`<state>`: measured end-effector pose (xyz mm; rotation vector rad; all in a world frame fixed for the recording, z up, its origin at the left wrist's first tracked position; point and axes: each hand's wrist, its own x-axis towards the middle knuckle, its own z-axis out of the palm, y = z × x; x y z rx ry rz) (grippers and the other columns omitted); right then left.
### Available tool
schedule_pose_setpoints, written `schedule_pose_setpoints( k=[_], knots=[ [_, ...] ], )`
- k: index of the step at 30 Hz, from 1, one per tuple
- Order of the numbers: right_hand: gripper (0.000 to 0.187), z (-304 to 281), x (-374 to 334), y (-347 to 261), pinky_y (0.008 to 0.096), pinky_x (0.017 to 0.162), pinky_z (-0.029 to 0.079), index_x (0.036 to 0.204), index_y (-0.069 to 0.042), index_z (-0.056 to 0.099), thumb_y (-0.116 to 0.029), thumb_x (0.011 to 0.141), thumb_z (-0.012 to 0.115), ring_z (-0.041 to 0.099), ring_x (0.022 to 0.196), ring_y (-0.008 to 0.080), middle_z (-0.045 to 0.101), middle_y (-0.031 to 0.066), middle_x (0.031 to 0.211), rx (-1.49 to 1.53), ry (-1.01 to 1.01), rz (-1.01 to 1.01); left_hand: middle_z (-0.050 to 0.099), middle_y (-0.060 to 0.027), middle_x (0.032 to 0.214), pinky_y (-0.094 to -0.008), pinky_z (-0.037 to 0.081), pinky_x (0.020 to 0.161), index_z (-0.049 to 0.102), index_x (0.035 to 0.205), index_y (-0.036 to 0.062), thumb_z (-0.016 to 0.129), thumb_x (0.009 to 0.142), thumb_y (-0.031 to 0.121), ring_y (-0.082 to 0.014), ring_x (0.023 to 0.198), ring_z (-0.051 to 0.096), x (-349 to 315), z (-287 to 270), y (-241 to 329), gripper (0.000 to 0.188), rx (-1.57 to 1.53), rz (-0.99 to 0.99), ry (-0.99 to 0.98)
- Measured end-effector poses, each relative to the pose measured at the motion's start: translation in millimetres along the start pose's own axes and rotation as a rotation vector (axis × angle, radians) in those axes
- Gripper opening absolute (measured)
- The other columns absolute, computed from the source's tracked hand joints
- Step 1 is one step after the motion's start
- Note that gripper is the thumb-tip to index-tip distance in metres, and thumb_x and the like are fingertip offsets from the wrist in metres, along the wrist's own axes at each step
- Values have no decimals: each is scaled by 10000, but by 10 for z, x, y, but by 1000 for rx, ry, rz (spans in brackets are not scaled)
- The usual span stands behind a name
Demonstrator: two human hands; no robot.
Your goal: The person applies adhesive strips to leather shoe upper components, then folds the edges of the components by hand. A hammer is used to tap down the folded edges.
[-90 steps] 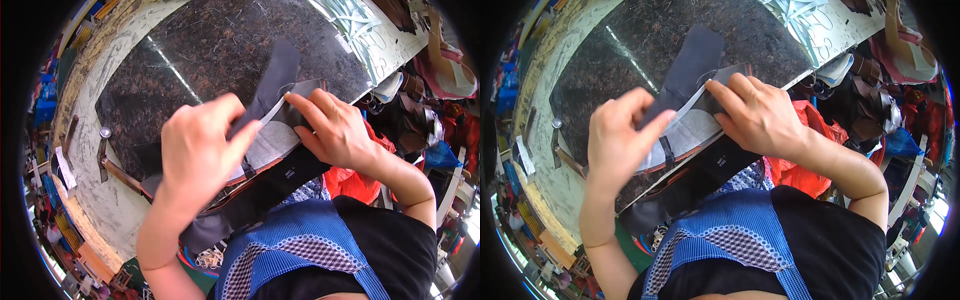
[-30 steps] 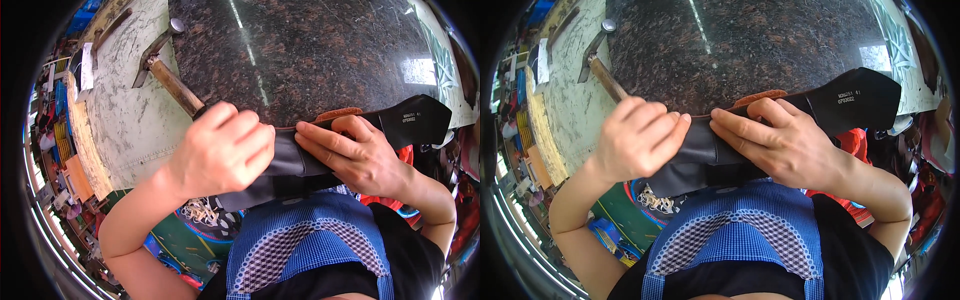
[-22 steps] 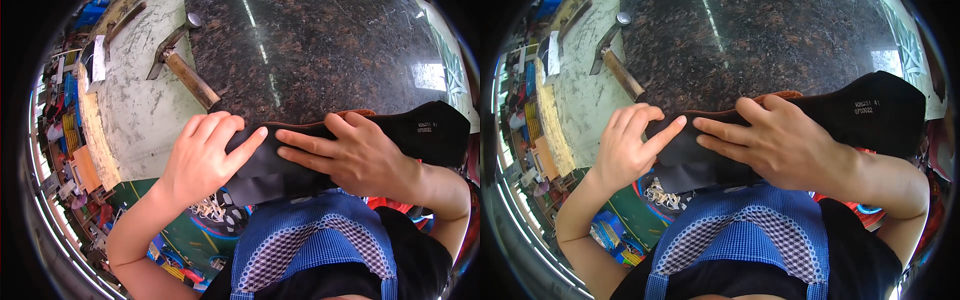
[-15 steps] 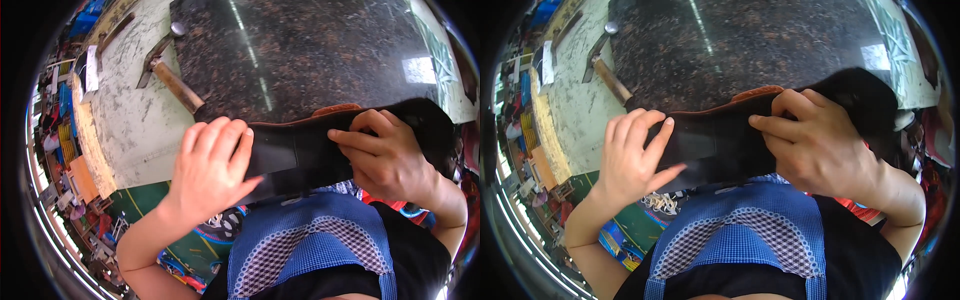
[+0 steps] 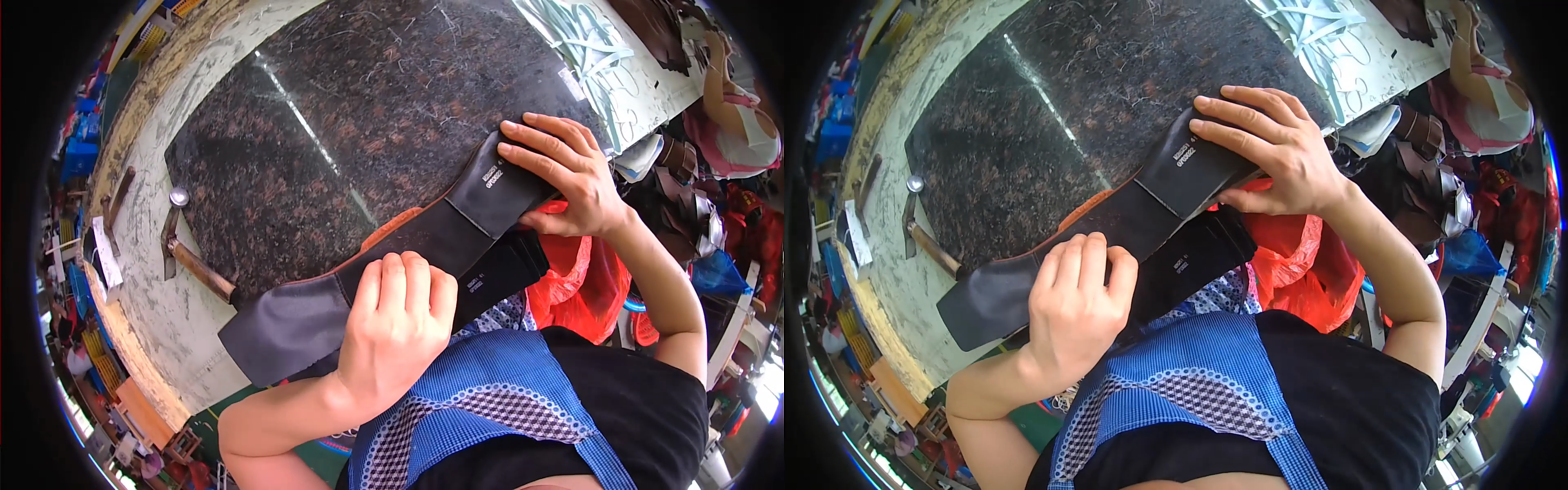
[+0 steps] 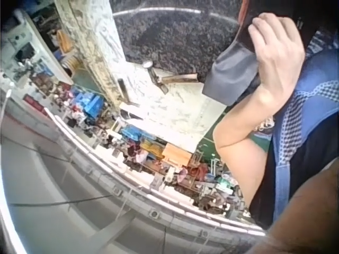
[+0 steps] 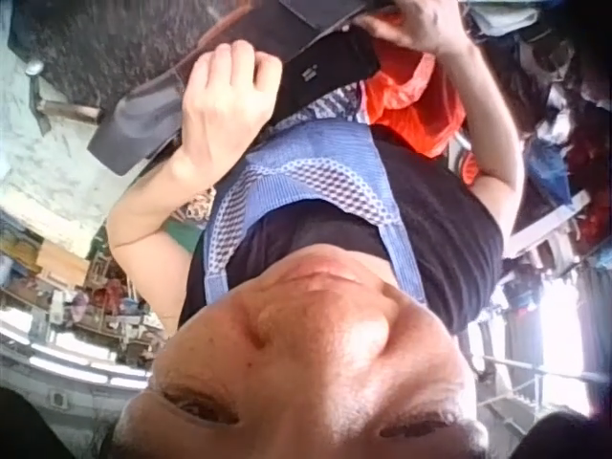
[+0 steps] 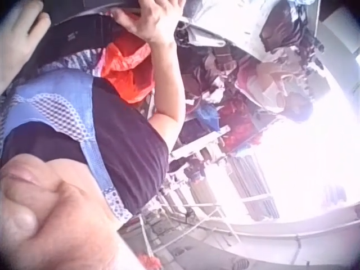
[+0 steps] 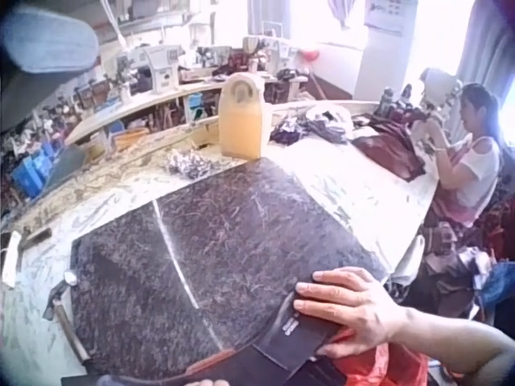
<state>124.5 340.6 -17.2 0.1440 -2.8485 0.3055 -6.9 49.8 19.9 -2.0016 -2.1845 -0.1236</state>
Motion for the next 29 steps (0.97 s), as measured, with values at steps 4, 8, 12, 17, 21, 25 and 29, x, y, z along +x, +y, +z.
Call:
schedule_pose_setpoints(
  k=[4,8,12,17,21,25,29],
  knots=[
    [762,29,-49,31,512,1156,423,1465,-166,643,-475,785,796,549,1408,343,604,73,1540,29,12,-7,604,-87,894,-358,539,784,629,859,61,678,801,99,-232,871,633,66,16,-13,85,-2,75,-6],
    [579,-105,-162,220,434,1136,440,1433,-31,637,-395,982,647,583,1372,294,630,143,1490,617,215,219,598,-50,832,-309,479,650,666,802,67,691,771,105,-184,783,615,55,-170,-230,55,-53,78,160],
    [340,-303,-737,144,310,954,515,1251,26,685,-213,1085,508,697,1112,189,741,125,1169,829,677,638,691,-77,932,-292,504,604,716,852,40,792,776,69,-183,809,679,-479,-271,252,112,-113,96,71],
    [247,177,-1251,-688,300,879,555,1202,35,686,-116,1085,529,693,1024,142,743,113,1069,1108,-29,939,629,-65,1031,-337,583,667,699,921,24,850,832,341,-238,865,686,-991,617,504,362,-413,-173,-183],
    [334,700,-1270,-990,338,995,533,1288,76,653,-52,981,633,672,1093,154,749,116,1163,1284,-68,715,638,-87,1051,-379,588,718,689,964,15,879,799,389,-264,923,677,-1091,558,677,451,-426,-235,-78],
    [391,724,-1167,-913,372,1012,524,1285,58,612,-62,926,713,674,1165,224,695,153,1277,574,-42,381,645,-100,1154,-379,593,804,693,1132,16,858,839,352,-286,1015,669,-1267,544,872,475,-388,-273,1],
    [548,715,-1213,-1010,429,1071,497,1414,-55,524,-190,938,758,635,1275,318,604,152,1427,898,-56,598,643,-116,1217,-385,587,906,680,1277,58,848,848,315,-318,1077,665,-1391,568,1047,527,-441,-354,72]
  ],
)
